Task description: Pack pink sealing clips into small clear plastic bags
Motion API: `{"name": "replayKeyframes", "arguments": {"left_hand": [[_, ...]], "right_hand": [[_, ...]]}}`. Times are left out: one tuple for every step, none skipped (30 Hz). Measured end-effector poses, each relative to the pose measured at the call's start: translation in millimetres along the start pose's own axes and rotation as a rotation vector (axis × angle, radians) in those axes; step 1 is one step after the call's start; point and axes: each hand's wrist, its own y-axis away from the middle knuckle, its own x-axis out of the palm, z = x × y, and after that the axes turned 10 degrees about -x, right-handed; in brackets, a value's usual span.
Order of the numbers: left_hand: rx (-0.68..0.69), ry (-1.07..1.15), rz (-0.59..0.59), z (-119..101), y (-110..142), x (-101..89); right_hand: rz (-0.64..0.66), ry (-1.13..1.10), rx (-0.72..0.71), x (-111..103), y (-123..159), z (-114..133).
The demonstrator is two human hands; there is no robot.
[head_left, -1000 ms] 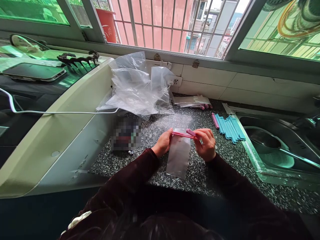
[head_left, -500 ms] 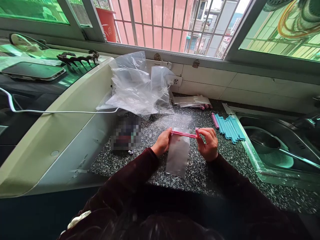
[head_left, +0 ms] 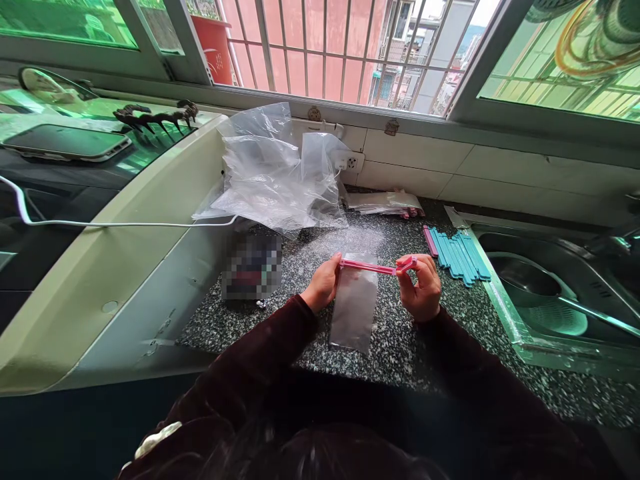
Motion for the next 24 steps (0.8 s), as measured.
{"name": "replayKeyframes", "arguments": {"left_hand": [[0.003, 0.004, 0.003, -0.1, -0.3, -0.4], [0.006, 0.011, 0.008, -0.2, -0.5, -0.7], [0.009, 0.017, 0.012, -0.3, -0.8, -1.0], [0.011, 0.019, 0.017, -0.5, -1.0, -1.3], [0.013, 0.017, 0.021, -0.6, -1.2, -1.6], [0.016, 0.015, 0.024, -0.7, -1.4, -1.8], [0.023, 0.016, 0.024, -0.9, -1.6, -2.0], [0.03, 0.018, 0.023, -1.0, -1.6, -2.1], [0.037, 0.023, 0.023, -1.2, -1.6, -2.1], [0.044, 0.031, 0.022, -1.5, -1.4, -1.9], [0.047, 0.037, 0.021, -1.9, -0.9, -1.5], [0.046, 0.04, 0.019, -2.4, -0.3, -1.0], [0.039, 0.042, 0.016, -3.1, 0.5, -0.4], [0.03, 0.044, 0.011, -3.9, 1.5, 0.3], [0.019, 0.047, 0.004, -4.7, 2.4, 1.0], [0.012, 0.051, -0.002, -5.5, 3.2, 1.6], [0.009, 0.058, -0.006, -6.2, 3.8, 2.0], [0.013, 0.066, -0.008, -6.7, 4.3, 2.2], [0.02, 0.073, -0.007, -7.1, 4.5, 2.2], [0.027, 0.077, -0.004, -7.4, 4.6, 2.0], [0.033, 0.079, -0.002, -7.5, 4.6, 1.8], [0.037, 0.08, 0.0, -7.6, 4.6, 1.6], [0.039, 0.081, 0.0, -7.7, 4.7, 1.5], [0.041, 0.083, -0.002, -7.9, 4.8, 1.5]], "right_hand": [[-0.003, -0.005, 0.005, -0.3, 0.0, -0.2], [-0.008, -0.009, 0.012, -0.6, 0.1, -0.4], [-0.013, -0.012, 0.02, -1.0, 0.1, -0.5], [-0.02, -0.014, 0.028, -1.3, 0.3, -0.7], [-0.026, -0.017, 0.037, -1.5, 0.4, -0.8], [-0.032, -0.022, 0.043, -1.7, 0.6, -0.9], [-0.037, -0.029, 0.048, -1.9, 0.9, -1.0], [-0.041, -0.038, 0.053, -1.9, 1.3, -1.1], [-0.045, -0.046, 0.06, -1.9, 1.7, -1.2], [-0.047, -0.053, 0.069, -1.9, 2.2, -1.4], [-0.048, -0.06, 0.079, -1.9, 2.9, -1.6], [-0.048, -0.066, 0.092, -1.8, 3.6, -1.9], [-0.048, -0.071, 0.109, -1.8, 4.4, -2.2], [-0.05, -0.079, 0.129, -1.7, 5.3, -2.6], [-0.053, -0.088, 0.151, -1.5, 6.2, -2.9], [-0.059, -0.101, 0.173, -1.4, 7.1, -3.3], [-0.068, -0.114, 0.194, -1.1, 7.8, -3.5], [-0.075, -0.128, 0.213, -0.9, 8.3, -3.7], [-0.08, -0.143, 0.228, -0.7, 8.7, -3.8], [-0.084, -0.157, 0.242, -0.5, 8.8, -3.8], [-0.088, -0.168, 0.254, -0.3, 8.8, -3.7], [-0.093, -0.176, 0.265, -0.1, 8.6, -3.5], [-0.097, -0.183, 0.275, 0.0, 8.3, -3.3], [-0.102, -0.191, 0.284, 0.1, 8.2, -3.2]]}}
